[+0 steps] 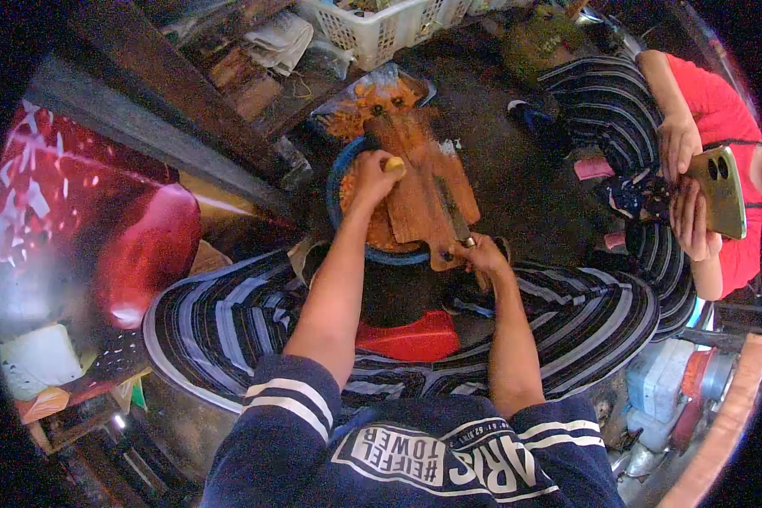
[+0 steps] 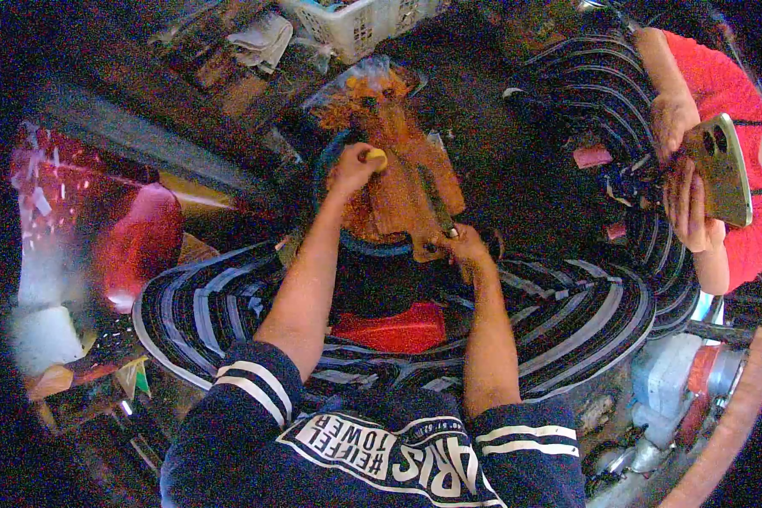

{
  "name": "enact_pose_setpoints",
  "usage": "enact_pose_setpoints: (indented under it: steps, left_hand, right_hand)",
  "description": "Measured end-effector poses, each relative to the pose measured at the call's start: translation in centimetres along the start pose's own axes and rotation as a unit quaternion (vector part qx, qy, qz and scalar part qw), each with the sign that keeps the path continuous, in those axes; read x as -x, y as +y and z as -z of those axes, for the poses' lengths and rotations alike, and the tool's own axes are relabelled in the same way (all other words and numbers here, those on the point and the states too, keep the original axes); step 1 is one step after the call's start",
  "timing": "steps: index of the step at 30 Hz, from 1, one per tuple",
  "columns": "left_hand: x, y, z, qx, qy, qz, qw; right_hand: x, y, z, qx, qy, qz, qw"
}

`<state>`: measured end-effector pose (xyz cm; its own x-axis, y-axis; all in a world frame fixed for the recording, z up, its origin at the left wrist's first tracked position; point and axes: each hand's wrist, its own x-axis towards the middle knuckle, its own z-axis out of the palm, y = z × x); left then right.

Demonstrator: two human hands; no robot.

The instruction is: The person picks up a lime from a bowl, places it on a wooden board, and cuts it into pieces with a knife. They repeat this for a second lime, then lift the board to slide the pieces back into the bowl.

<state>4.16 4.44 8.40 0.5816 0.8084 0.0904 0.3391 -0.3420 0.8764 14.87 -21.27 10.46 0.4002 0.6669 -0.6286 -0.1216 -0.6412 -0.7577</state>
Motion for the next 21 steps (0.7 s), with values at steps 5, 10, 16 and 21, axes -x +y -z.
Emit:
enact_pose_setpoints:
  steps: [5, 10, 16, 21]
  left_hand:
    - [0.0, -1.3, -2.2, -0.043, -0.039, -0.026, 0.998]
    - [-0.5, -1.6, -0.7, -0.012, -0.045, 0.024, 0.999]
    - [-1.1, -7.0, 1.1, 0.005, -0.022, 0.067, 0.998]
    - [1.6, -8.3, -0.3, -0.203, -0.014, -0.034, 0.978]
  right_hand:
    - [-0.1, 0.5, -0.1, -0.021, 0.005, 0.014, 1.000]
    - [-0.9, 0.9, 0.3, 0.042, -0.008, -0.014, 0.999]
    - [0.6, -0.8, -0.1, -0.015, -0.001, 0.009, 1.000]
    - [0.0, -0.6, 0.1, 0.005, -0.006, 0.008, 1.000]
